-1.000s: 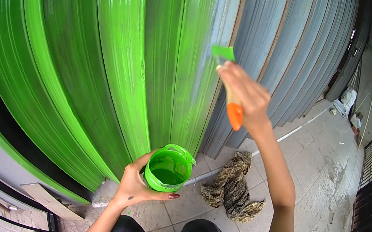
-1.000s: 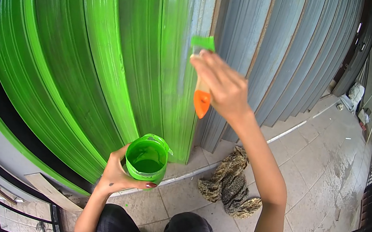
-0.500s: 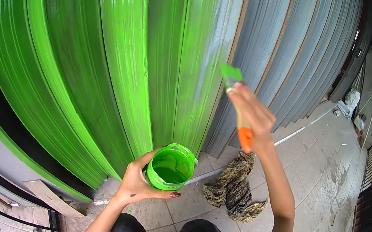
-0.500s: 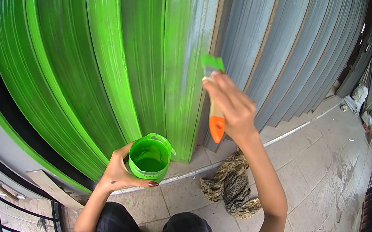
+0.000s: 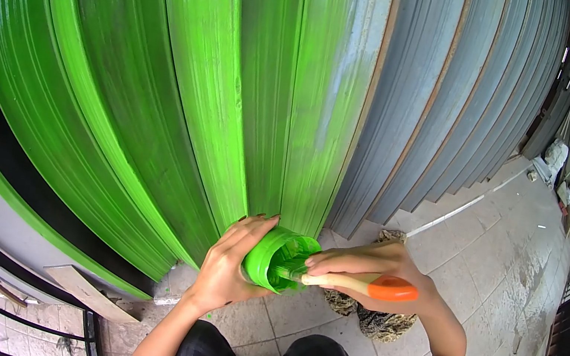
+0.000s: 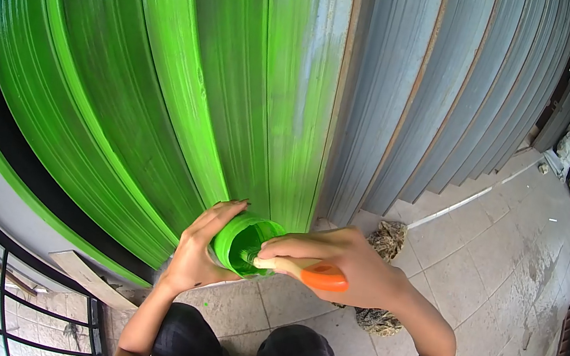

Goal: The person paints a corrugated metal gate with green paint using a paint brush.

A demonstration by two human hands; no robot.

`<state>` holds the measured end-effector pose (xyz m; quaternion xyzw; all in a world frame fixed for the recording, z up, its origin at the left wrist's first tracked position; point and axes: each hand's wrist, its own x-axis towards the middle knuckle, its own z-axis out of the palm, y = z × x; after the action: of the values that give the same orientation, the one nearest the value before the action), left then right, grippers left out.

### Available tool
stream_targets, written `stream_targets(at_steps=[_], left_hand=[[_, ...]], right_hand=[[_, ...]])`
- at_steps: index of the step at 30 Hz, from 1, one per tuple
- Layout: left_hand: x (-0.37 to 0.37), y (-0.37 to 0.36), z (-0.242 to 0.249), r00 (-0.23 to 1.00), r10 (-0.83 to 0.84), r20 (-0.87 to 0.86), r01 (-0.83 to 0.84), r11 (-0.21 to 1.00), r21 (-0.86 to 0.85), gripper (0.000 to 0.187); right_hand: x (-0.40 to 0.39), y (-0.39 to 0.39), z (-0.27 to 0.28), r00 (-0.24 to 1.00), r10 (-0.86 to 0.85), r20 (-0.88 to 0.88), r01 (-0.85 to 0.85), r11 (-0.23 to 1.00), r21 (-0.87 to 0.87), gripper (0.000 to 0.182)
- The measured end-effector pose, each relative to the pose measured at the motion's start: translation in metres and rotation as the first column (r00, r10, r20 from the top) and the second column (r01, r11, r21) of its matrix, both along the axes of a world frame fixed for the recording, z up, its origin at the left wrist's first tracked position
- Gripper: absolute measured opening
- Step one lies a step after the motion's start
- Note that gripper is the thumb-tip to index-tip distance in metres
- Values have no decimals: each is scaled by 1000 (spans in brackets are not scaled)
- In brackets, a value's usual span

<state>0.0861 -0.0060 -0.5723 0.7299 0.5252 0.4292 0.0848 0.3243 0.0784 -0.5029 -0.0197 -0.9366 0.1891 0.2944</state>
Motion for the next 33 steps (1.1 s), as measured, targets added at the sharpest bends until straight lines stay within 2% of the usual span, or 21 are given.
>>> stream_targets(at_steps=[2, 3, 6, 9, 13, 19, 22, 25, 28, 29, 31, 32, 33], left_hand=[[0, -1, 1, 999, -10, -42, 11, 1000, 13, 97], [0, -1, 1, 998, -11, -59, 12, 1000, 13, 97], [1, -2, 1, 995, -21, -100, 22, 1000, 7, 98], [4, -3, 2, 991, -24, -133, 23, 1000, -9, 98], [8, -5, 3, 987, -20, -160, 18, 1000, -13, 98], [13, -6, 4, 987, 2, -161, -3, 1000, -6, 99], [12, -6, 4, 983, 15, -181, -14, 1000, 6, 96], [13, -7, 4, 985, 19, -171, -21, 1000, -9, 98], [13, -6, 4, 995, 35, -94, -40, 998, -47, 99], [12, -5, 3, 994, 55, -94, -60, 997, -47, 99], [16, -6, 8, 995, 96, -31, -99, 990, -104, 99], [18, -6, 10, 993, 116, 2, -115, 985, -132, 99], [15, -2, 5, 992, 124, -34, -127, 987, -99, 99]], right_hand=[[-4, -2, -9, 999, 34, 23, -31, 990, -138, 31], [-5, -4, -11, 997, 45, 66, -35, 988, -150, 32], [-10, -7, -19, 998, 42, 52, -34, 989, -144, 28], [-12, -6, -20, 989, 52, 141, -38, 994, -100, 26], [-16, -4, -33, 982, 80, 169, -64, 993, -102, 26], [-21, -5, -42, 994, 97, 43, -95, 993, -64, 21], [-21, -6, -43, 987, 90, 135, -78, 993, -86, 21], [-17, -6, -38, 996, 67, 62, -61, 993, -99, 22], [-9, -7, -31, 995, -24, -98, 5, 981, -192, 24], [-12, -3, -40, 970, -21, -241, -54, 952, -302, 26], [-16, -9, -55, 927, -176, -330, -98, 737, -669, 27], [-16, -11, -57, 902, -264, -341, -136, 576, -806, 28], [-12, -10, -56, 927, -300, -225, -61, 471, -880, 32]])
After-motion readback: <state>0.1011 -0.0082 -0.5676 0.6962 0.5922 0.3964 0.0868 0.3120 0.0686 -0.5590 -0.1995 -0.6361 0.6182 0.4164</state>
